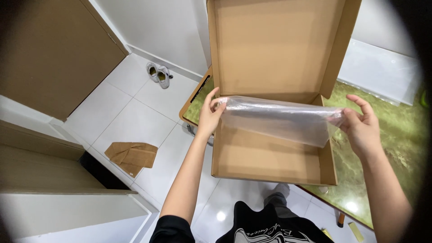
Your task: Packing clothing items into boxes, using protective plastic bags, and finishing with decorative ribbons and notes.
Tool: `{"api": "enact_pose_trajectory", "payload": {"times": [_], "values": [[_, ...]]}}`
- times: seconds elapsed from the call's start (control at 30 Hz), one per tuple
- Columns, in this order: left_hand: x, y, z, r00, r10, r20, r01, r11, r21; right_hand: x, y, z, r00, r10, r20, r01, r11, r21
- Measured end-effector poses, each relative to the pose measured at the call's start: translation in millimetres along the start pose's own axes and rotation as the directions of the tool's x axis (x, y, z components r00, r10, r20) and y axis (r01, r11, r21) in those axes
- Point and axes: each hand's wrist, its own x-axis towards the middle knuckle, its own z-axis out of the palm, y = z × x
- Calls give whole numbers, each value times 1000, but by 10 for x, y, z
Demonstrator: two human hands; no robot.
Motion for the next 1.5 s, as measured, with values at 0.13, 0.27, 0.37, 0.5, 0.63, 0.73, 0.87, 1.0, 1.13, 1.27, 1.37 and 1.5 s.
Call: {"api": "enact_pose_trajectory", "payload": {"times": [0.13, 0.27, 0.37, 0.5, 0.63, 0.73, 0.87, 1.0, 1.13, 1.27, 1.37, 1.5], "values": [[-328, -37, -98, 997, 10, 75, -1, 991, -132, -301, -70, -147, 994, 9, 110, -32, 977, 212], [-850, 79, -210, 989, -83, 119, 106, 974, -199, -785, -87, -302, 979, -29, 203, -23, 968, 251], [-1234, -67, -252, 972, -215, 98, 236, 902, -362, -1242, -204, -335, 988, 61, 142, -99, 957, 271], [-1784, -833, -290, 894, -434, 109, 441, 814, -377, -1759, 235, -493, 970, 51, 238, -161, 867, 471], [-2384, -1322, -425, 794, -573, 202, 607, 729, -316, -2194, 939, -567, 887, 354, 297, -421, 884, 202], [-2676, -1399, -447, 761, -608, 227, 649, 725, -232, -2418, 1186, -595, 737, 636, 230, -645, 763, -46], [-2858, -806, -350, 643, -646, 410, 683, 727, 75, -2446, 1174, -813, 811, 568, 144, -560, 823, -94], [-2924, -673, 42, 603, -634, 484, 683, 724, 98, -2269, 1099, -1041, 938, 323, 129, -347, 871, 347], [-2989, -573, 496, 651, -414, 637, 585, 808, -73, -2430, 1211, -973, 916, 401, 19, -354, 785, 508], [-3075, -220, 796, 741, -282, 610, 399, 915, -61, -3048, 813, -147, 865, 485, 129, -502, 827, 252], [-3135, -636, 1073, 806, -198, 558, 338, 928, -158, -3451, 731, 224, 883, 373, 286, -451, 842, 295], [-3243, -700, 1124, 771, -249, 587, 417, 893, -169, -3606, 730, 380, 923, 192, 334, -301, 900, 314]]}}
